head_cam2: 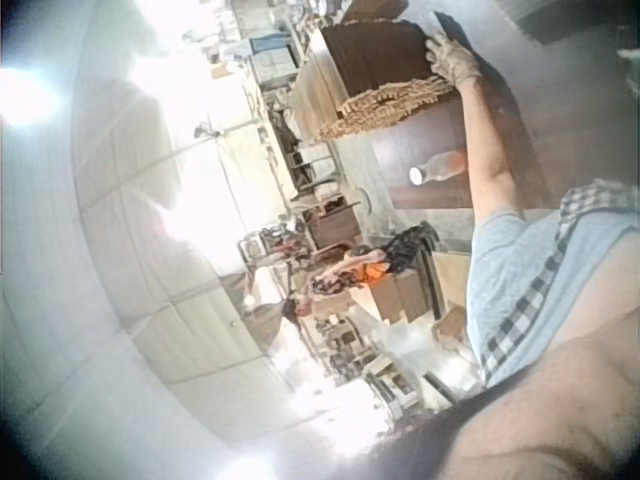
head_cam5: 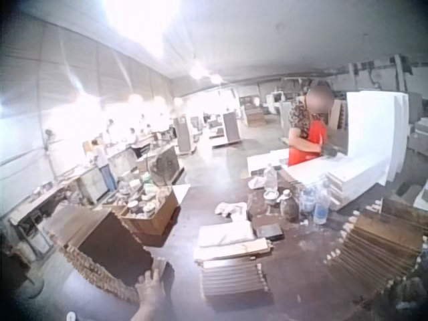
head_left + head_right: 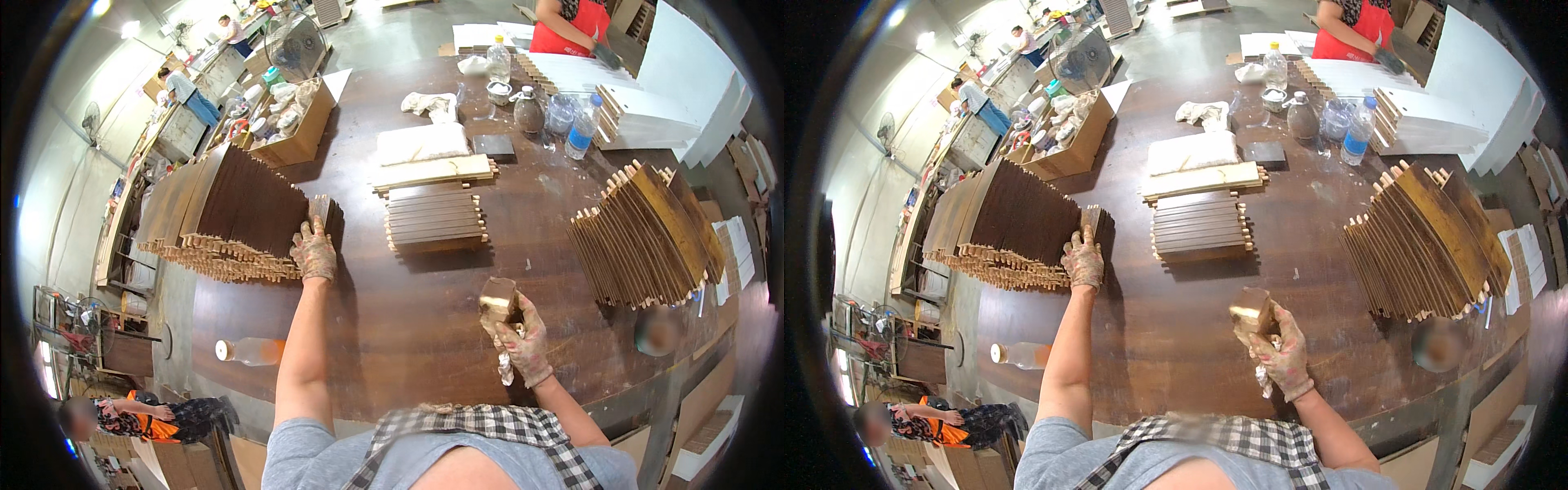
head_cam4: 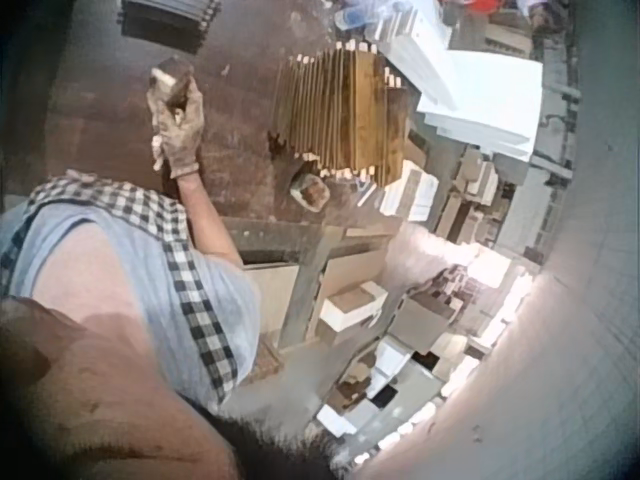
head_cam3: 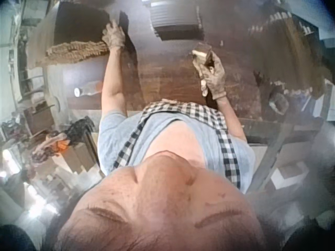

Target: The person applies a substance to wooden slats using a cloth, then rubs the surface and sides of each piece before placing them back onto a stack.

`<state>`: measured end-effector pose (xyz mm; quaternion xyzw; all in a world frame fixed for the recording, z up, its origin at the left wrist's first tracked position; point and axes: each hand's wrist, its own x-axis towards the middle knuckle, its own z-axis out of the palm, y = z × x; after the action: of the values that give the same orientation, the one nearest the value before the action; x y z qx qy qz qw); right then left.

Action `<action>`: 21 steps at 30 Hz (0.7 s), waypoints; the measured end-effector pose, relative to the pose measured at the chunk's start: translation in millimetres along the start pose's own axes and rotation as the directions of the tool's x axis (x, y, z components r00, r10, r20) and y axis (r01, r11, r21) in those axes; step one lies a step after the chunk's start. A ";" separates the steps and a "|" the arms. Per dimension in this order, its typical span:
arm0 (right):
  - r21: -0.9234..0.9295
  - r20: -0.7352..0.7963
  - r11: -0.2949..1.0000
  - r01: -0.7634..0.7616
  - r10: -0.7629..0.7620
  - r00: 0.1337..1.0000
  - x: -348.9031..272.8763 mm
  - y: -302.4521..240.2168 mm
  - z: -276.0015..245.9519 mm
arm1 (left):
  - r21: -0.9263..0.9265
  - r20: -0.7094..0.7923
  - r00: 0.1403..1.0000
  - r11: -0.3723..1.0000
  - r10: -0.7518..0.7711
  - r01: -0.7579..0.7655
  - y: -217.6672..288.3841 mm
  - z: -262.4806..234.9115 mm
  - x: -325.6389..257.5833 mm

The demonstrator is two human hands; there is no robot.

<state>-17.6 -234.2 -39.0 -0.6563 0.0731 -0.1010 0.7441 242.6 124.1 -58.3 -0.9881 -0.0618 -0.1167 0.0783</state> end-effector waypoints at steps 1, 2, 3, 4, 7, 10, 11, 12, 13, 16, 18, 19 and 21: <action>-0.076 0.006 0.995 0.069 -0.068 0.998 0.9 2.3 -1.1 | -0.006 -0.026 1.000 1.000 0.009 -0.009 3.3 -8.3 -4.6; -0.150 0.019 0.979 0.137 -0.135 0.991 3.7 7.6 -2.6 | -0.011 -0.053 0.998 1.000 0.018 -0.018 6.4 -15.8 -9.0; -0.222 0.045 0.954 0.201 -0.196 0.980 4.4 9.6 -3.2 | -0.015 -0.074 0.997 1.000 0.019 -0.021 6.6 -17.7 -16.4; 0.001 0.049 0.999 -0.048 0.048 0.998 0.6 -2.3 -2.0 | -0.096 -0.271 0.949 0.976 0.163 -0.195 10.8 -17.6 -24.0; 0.064 0.001 0.997 -0.040 0.040 0.999 3.2 -6.9 -4.6 | -0.214 -0.456 0.745 0.753 0.487 -0.623 72.6 -28.2 -70.7; 0.022 -0.036 0.999 0.030 -0.030 0.999 2.8 -6.7 -5.6 | -0.326 -0.261 0.750 0.675 0.608 -0.662 120.0 -37.9 -115.2; -0.001 -0.023 0.998 0.070 -0.070 0.997 1.4 -13.5 -4.4 | -0.364 -0.223 0.783 0.696 0.581 -0.619 123.1 -34.5 -123.5; 0.056 -0.020 0.997 0.049 -0.048 0.999 -0.4 -14.5 -6.4 | -0.346 -0.279 0.779 0.698 0.561 -0.627 124.5 -38.1 -126.8; 0.110 -0.015 0.994 0.023 -0.021 1.000 -3.8 -16.0 -9.5 | -0.327 -0.335 0.772 0.702 0.540 -0.633 125.4 -42.4 -130.0; 0.201 -0.081 0.978 -0.053 0.071 0.994 -10.1 -9.0 -14.2 | -0.466 -0.220 0.796 0.656 0.564 -0.594 129.5 -50.5 -123.7; 0.123 -0.073 0.992 -0.017 0.026 0.997 -11.9 -0.8 -20.6 | -0.470 -0.117 0.797 0.674 0.592 -0.570 130.9 -47.3 -126.7; 0.096 -0.073 0.995 -0.002 0.009 0.997 -11.0 -1.5 -19.4 | -0.489 -0.012 0.803 0.697 0.596 -0.525 131.9 -51.6 -127.6; 0.152 -0.038 0.982 -0.110 0.117 0.992 -10.5 -12.8 -13.1 | -0.454 -0.153 0.791 0.669 0.592 -0.589 134.0 -55.2 -125.9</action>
<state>-31.6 -245.7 -28.2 -0.5907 0.1199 -0.0791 0.7940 127.7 -29.6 -54.3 -0.9424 0.2914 -0.0931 -0.1352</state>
